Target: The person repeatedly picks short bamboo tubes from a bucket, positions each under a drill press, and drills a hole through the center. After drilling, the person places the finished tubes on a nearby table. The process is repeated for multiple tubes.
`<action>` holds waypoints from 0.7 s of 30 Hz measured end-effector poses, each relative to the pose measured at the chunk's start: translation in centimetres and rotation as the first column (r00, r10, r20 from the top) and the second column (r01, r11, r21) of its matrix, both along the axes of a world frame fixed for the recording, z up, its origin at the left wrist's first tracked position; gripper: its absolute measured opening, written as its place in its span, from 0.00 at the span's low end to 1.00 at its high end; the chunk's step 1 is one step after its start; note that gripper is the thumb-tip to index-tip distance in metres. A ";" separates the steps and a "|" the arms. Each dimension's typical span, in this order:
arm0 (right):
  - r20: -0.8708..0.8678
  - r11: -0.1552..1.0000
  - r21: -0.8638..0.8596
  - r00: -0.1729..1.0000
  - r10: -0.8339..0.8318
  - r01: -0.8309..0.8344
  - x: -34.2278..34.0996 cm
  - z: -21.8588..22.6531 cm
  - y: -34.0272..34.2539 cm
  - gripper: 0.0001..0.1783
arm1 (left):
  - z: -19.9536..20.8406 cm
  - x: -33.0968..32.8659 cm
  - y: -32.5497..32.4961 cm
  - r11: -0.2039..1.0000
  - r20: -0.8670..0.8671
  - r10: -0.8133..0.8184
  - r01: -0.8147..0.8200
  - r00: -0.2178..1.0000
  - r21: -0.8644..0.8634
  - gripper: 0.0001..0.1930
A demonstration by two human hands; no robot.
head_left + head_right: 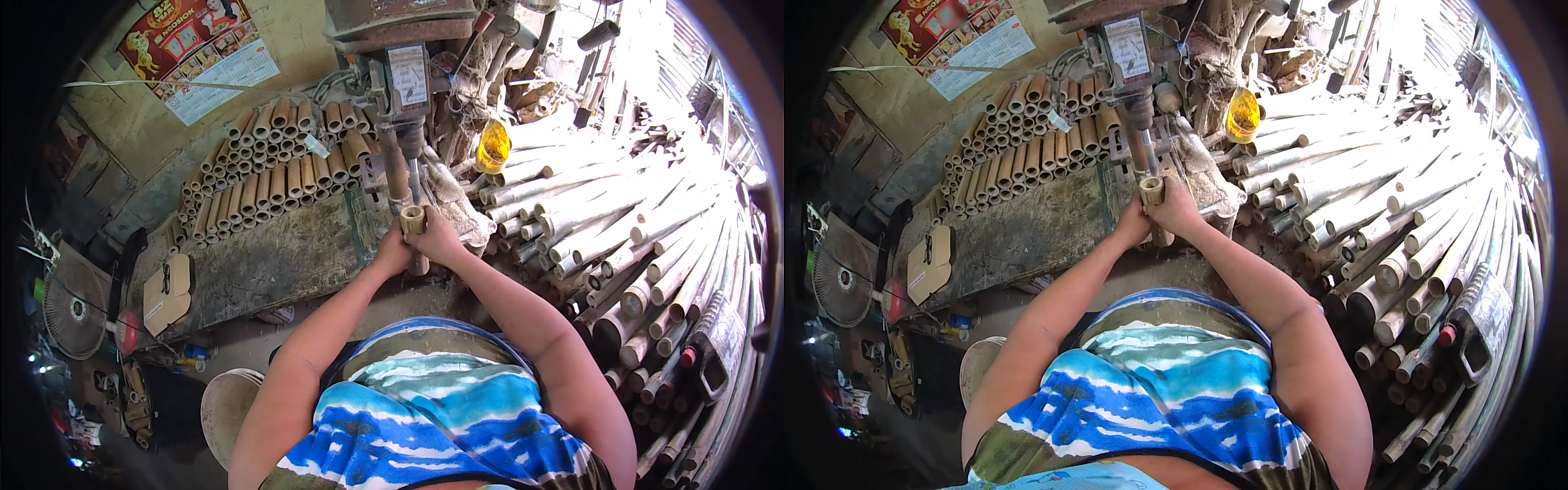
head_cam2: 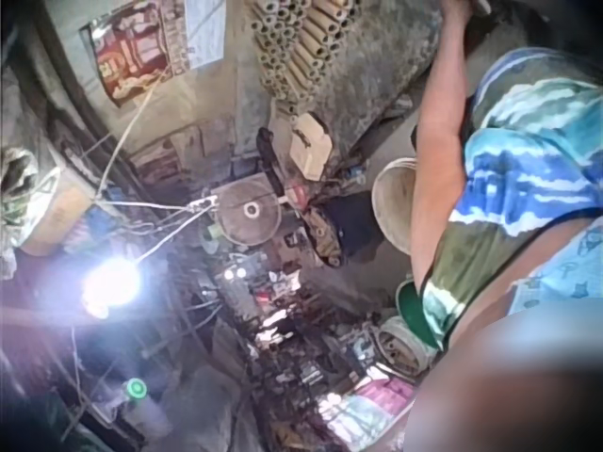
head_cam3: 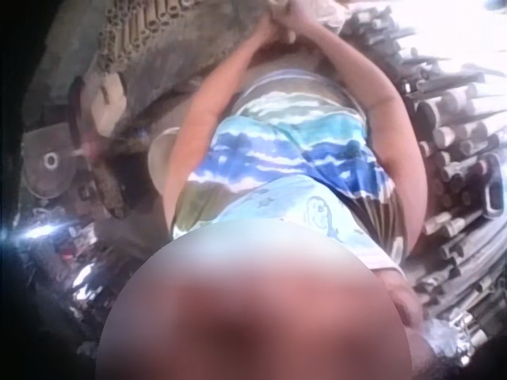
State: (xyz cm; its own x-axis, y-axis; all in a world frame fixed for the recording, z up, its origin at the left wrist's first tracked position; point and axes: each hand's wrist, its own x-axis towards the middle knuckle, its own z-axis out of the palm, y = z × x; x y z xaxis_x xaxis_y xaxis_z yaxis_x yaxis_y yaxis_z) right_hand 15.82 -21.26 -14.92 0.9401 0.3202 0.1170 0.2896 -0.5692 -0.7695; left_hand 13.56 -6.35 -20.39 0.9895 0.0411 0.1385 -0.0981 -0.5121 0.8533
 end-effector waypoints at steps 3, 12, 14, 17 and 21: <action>0.052 1.000 0.020 0.998 -0.021 0.020 1.4 1.7 -0.2 0.37 | 2.5 1.9 -0.3 0.996 0.093 -0.084 0.084 0.992 0.012 0.32; 0.207 0.990 0.139 0.978 0.004 -0.033 0.1 4.5 0.3 0.30 | 4.6 2.0 0.6 0.990 0.308 -0.079 0.110 0.948 -0.086 0.36; 0.274 0.987 0.158 0.961 -0.029 -0.015 0.3 4.3 1.4 0.27 | 4.9 1.6 1.1 0.993 0.352 -0.066 0.098 0.934 -0.073 0.35; 0.272 0.986 0.168 0.962 -0.026 -0.020 1.4 4.6 2.1 0.25 | 5.8 1.8 1.3 0.995 0.365 -0.036 0.068 0.930 -0.074 0.34; 0.273 0.993 0.116 0.962 -0.013 -0.020 2.4 5.3 1.3 0.23 | 7.4 2.7 0.7 0.999 0.298 -0.038 0.032 0.954 0.027 0.33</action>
